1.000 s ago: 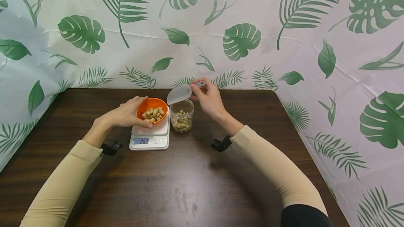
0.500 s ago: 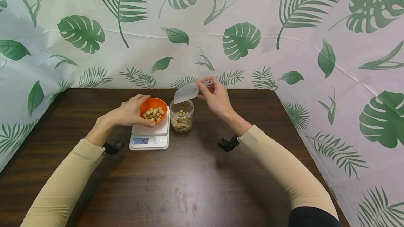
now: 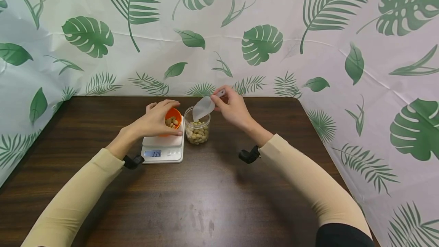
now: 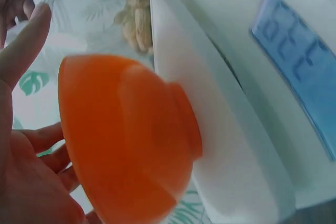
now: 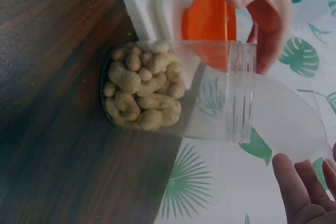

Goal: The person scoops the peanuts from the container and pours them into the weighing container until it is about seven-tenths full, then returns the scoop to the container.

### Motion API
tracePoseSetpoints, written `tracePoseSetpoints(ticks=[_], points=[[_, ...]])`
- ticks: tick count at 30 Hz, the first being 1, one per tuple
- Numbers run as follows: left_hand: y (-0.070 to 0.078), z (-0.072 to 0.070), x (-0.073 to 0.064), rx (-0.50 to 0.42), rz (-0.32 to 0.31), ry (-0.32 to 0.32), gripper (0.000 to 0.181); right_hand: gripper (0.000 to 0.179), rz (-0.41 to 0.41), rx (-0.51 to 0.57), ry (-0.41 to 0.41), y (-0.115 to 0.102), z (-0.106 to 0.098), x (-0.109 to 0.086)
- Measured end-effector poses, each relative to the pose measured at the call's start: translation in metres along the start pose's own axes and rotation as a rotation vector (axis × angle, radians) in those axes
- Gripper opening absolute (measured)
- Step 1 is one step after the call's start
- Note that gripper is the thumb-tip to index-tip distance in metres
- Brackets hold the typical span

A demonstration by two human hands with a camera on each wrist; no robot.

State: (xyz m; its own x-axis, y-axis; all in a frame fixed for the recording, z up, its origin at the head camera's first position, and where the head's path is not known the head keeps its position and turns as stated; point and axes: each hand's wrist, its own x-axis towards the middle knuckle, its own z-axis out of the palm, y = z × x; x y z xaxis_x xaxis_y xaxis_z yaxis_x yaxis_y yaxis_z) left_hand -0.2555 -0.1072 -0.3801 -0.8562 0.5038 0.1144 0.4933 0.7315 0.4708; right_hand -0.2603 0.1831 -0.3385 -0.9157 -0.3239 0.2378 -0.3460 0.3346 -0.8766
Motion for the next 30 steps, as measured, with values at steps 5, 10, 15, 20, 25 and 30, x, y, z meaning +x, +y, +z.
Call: tracePoseSetpoints(ticks=[5, 10, 15, 20, 25, 30], points=[[0.009, 0.005, 0.009, -0.01, 0.027, 0.004, 0.094, 0.024, -0.023, -0.104, -0.021, -0.001, 0.004, 0.003], [0.014, 0.009, 0.015, -0.01, 0.032, -0.014, 0.091, 0.022, -0.041, -0.179, -0.03, -0.001, 0.007, 0.006], [0.016, 0.013, 0.02, -0.015, 0.04, -0.033, 0.092, 0.021, -0.042, -0.222, -0.05, -0.001, 0.01, 0.008], [0.018, 0.016, 0.024, -0.012, 0.047, -0.025, 0.091, 0.021, -0.046, -0.263, -0.075, -0.001, 0.013, 0.009], [0.018, 0.019, 0.027, -0.005, 0.048, -0.027, 0.09, 0.021, -0.078, -0.338, -0.093, -0.004, 0.017, 0.01], [0.019, 0.02, 0.028, -0.015, 0.045, -0.021, 0.092, 0.018, -0.14, -0.419, -0.118, -0.005, 0.022, 0.011]])
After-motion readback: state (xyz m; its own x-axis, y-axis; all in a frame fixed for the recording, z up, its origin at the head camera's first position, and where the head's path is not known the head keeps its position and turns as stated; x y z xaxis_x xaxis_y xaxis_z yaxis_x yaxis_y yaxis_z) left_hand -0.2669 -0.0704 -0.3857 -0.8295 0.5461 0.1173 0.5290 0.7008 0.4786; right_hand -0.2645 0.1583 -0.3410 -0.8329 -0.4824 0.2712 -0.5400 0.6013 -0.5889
